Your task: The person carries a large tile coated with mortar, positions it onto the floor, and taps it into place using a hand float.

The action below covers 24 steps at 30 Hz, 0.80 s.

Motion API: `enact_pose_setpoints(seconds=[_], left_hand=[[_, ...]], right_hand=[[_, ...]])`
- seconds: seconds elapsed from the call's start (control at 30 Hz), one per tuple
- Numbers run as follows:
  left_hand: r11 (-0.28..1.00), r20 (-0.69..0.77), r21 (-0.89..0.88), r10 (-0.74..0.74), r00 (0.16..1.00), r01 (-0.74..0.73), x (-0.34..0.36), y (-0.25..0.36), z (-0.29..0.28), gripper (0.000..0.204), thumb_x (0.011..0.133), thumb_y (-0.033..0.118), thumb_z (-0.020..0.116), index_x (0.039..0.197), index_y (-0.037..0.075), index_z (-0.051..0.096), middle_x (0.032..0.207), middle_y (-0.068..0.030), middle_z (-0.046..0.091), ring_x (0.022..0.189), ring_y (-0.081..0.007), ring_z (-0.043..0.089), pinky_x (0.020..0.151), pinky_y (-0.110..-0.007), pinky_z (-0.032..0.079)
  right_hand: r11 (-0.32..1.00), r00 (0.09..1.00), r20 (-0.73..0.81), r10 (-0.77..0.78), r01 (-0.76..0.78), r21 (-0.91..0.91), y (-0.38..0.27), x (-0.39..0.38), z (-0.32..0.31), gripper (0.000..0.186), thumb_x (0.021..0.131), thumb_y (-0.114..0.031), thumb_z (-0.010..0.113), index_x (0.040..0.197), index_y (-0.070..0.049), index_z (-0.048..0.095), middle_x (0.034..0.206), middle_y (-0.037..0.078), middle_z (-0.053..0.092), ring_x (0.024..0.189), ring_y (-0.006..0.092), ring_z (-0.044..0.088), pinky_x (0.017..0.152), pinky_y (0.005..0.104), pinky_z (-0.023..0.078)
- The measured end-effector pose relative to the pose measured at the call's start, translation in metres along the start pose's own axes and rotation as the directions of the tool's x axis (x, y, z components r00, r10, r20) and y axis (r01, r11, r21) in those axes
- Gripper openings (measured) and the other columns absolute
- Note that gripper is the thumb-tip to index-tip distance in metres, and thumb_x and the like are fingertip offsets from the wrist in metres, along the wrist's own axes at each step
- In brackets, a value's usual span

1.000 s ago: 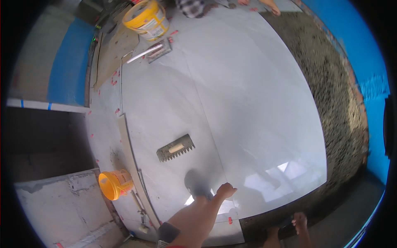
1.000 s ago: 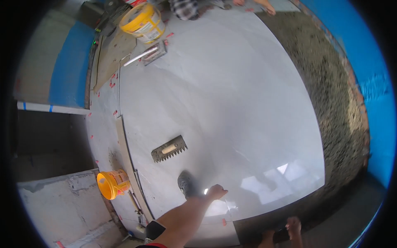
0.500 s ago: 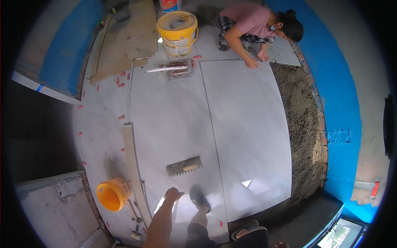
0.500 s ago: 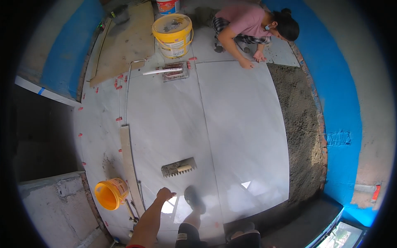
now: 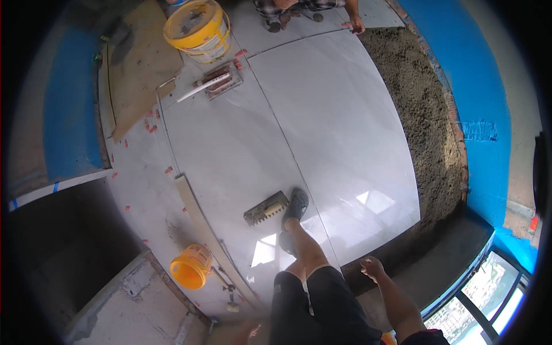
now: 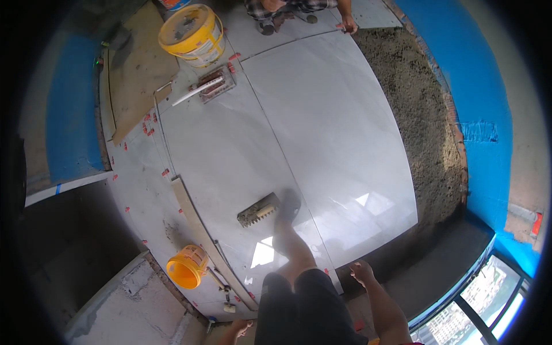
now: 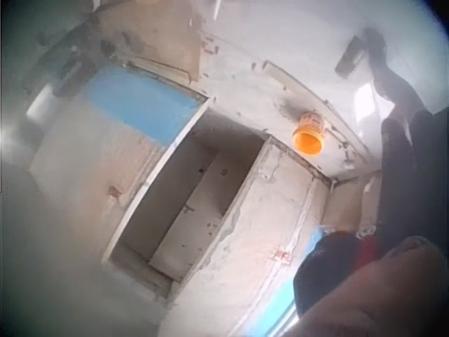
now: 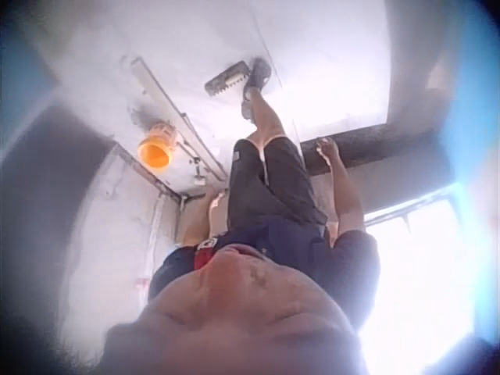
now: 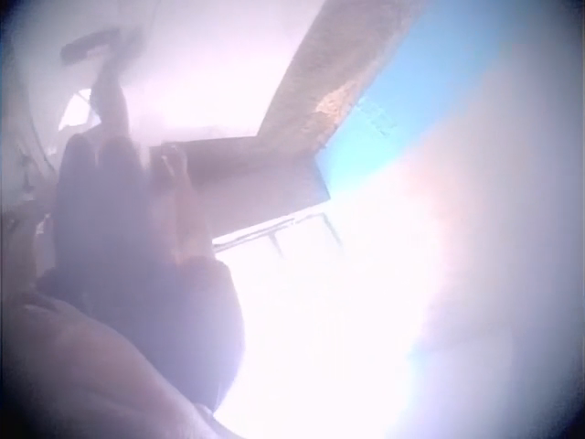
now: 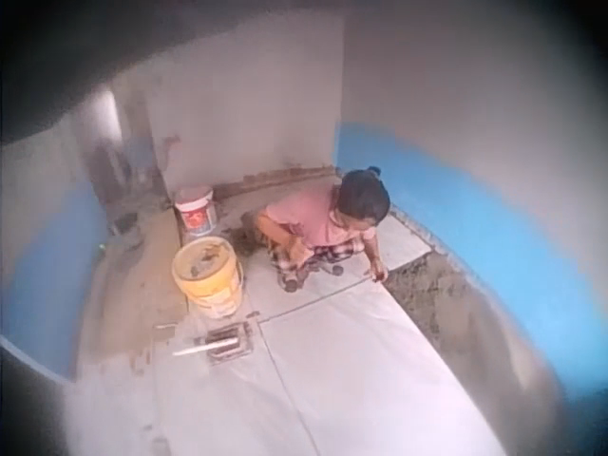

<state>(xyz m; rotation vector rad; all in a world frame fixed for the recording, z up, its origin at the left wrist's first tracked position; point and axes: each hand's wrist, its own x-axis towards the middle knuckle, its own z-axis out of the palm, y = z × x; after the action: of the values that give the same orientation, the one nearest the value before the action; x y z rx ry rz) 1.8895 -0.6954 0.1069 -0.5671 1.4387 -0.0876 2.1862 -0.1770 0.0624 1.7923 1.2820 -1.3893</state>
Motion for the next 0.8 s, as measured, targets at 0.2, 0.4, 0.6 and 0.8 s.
enact_pose_setpoints(seconds=[0.2, 0.4, 0.6, 0.8], left_hand=[[0.991, 0.106, 0.068, -0.121, 0.987, 0.114, -0.099, 0.035, -0.019, 0.034, 0.096, 0.036, 0.066, 0.084, 0.004, 0.064, 0.055, -0.0033, 0.042, 0.04, -0.0156, 0.037, 0.041, -0.035, 0.032], [0.99, -0.02, 0.138, -0.039, 0.999, 0.042, -0.155, 0.087, -0.078, 0.033, 0.094, 0.035, 0.067, 0.085, 0.003, 0.065, 0.056, -0.0042, 0.046, 0.042, -0.0168, 0.042, 0.043, -0.036, 0.035], [0.96, -0.135, 0.278, 0.066, 0.989, -0.026, -0.18, 0.179, -0.157, 0.031, 0.093, 0.033, 0.068, 0.086, 0.003, 0.067, 0.058, -0.0052, 0.05, 0.043, -0.018, 0.047, 0.044, -0.037, 0.039], [0.863, -0.162, 0.498, 0.191, 0.968, -0.087, -0.185, 0.281, -0.26, 0.03, 0.091, 0.032, 0.069, 0.088, 0.002, 0.068, 0.06, -0.0062, 0.055, 0.044, -0.0192, 0.051, 0.046, -0.039, 0.042]], right_hand=[[0.962, 0.993, 0.051, 0.105, -0.114, 0.248, -0.056, 0.051, 0.014, 0.034, 0.093, -0.031, 0.069, 0.102, 0.001, 0.067, 0.077, 0.01, 0.067, 0.062, 0.0167, 0.064, 0.058, 0.0307, 0.052], [0.935, 0.965, 0.046, 0.258, -0.261, 0.24, -0.064, 0.064, 0.004, 0.039, 0.092, -0.038, 0.067, 0.101, 0.0, 0.068, 0.088, 0.014, 0.073, 0.072, 0.0207, 0.07, 0.068, 0.0349, 0.054], [0.895, 0.942, 0.048, 0.332, -0.331, 0.299, -0.056, 0.033, 0.02, 0.041, 0.094, -0.039, 0.066, 0.109, -0.001, 0.068, 0.092, 0.012, 0.071, 0.074, 0.0196, 0.069, 0.066, 0.0354, 0.055], [0.803, 0.892, 0.1, 0.441, -0.442, 0.399, -0.061, -0.018, 0.069, 0.042, 0.094, -0.04, 0.066, 0.112, -0.002, 0.068, 0.093, 0.011, 0.071, 0.074, 0.0182, 0.069, 0.065, 0.033, 0.054]])
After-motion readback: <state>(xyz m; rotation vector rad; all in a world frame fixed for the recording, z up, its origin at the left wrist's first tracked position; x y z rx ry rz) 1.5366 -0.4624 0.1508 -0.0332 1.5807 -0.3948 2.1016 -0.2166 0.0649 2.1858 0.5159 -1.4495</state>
